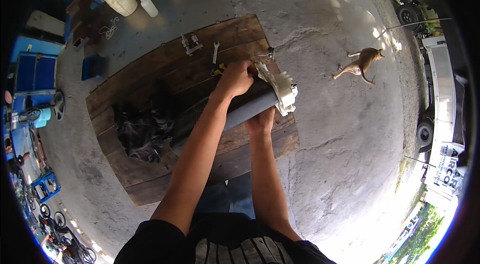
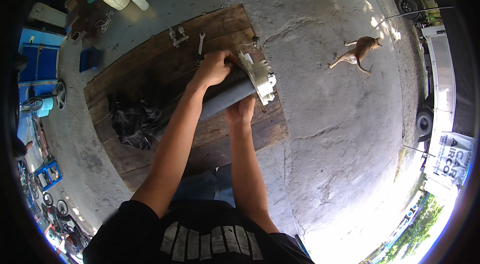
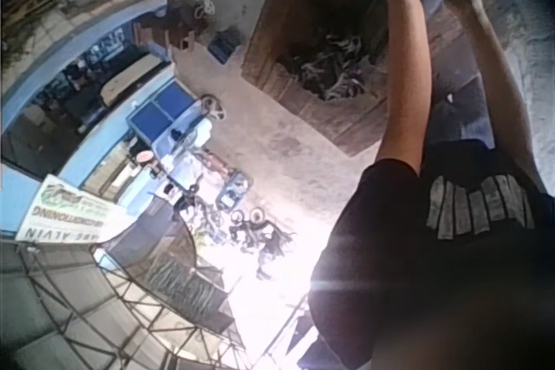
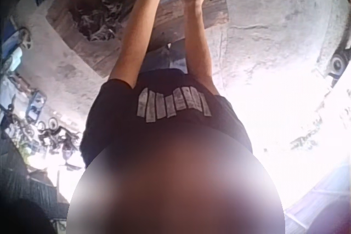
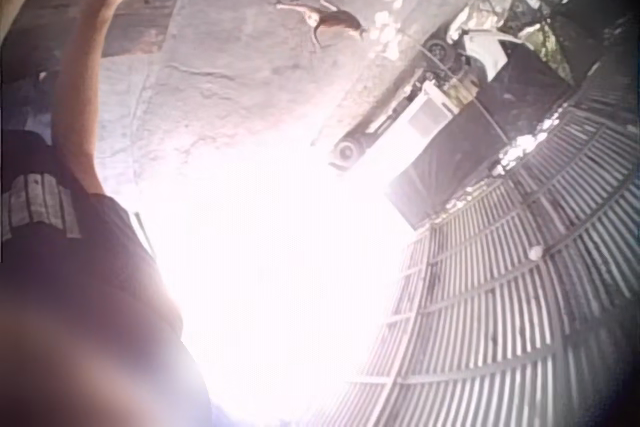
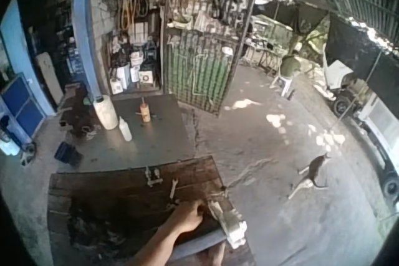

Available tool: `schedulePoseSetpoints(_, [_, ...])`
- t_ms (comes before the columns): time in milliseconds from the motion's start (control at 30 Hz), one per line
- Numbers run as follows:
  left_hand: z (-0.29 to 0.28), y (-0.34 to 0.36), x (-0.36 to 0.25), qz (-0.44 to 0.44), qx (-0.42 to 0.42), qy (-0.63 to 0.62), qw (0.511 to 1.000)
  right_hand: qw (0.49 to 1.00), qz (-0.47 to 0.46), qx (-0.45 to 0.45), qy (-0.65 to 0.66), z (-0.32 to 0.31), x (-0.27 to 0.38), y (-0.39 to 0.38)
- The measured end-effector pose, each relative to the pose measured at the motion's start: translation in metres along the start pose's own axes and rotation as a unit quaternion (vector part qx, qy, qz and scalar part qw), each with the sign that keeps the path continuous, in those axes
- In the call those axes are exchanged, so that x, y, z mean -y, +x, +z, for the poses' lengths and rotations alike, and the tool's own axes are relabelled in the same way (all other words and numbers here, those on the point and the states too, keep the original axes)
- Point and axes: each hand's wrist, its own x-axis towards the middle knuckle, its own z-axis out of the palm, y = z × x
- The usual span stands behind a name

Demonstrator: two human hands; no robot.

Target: The person works on a metal evaporator coil on a wooden workbench, using pliers to adjust a white plastic component and a thin wire. They then walk into a small shop room, retrieve a small bottle from a shelf, and return to the workbench to continue handling the coil and bottle.

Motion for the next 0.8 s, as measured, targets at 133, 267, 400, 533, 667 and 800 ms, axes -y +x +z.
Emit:
schedulePoseSetpoints(133, [-0.003,0.002,-0.001,-0.005,0.023,0.011,1.0,0.999,-0.001,-0.031,0.02,-0.004,0.0,0.002])
schedulePoseSetpoints(267, [0.0,0.004,-0.001,-0.016,0.019,0.041,0.999,0.999,-0.007,-0.045,-0.014,-0.007,-0.001,0.001])
schedulePoseSetpoints(400, [0.015,-0.002,0.004,0.039,-0.015,0.068,0.997,0.993,-0.043,-0.069,-0.085,-0.005,-0.003,-0.012])
schedulePoseSetpoints(533, [0.04,-0.025,0.003,0.102,-0.064,0.074,0.99,0.984,-0.082,-0.123,-0.095,-0.001,0.002,-0.043])
schedulePoseSetpoints(667, [0.057,-0.048,-0.001,0.138,-0.078,0.071,0.985,0.982,-0.067,-0.167,-0.053,-0.005,0.011,-0.073])
schedulePoseSetpoints(800, [0.066,-0.068,-0.002,0.192,-0.06,0.067,0.977,0.985,-0.065,-0.144,-0.065,-0.025,0.019,-0.096])
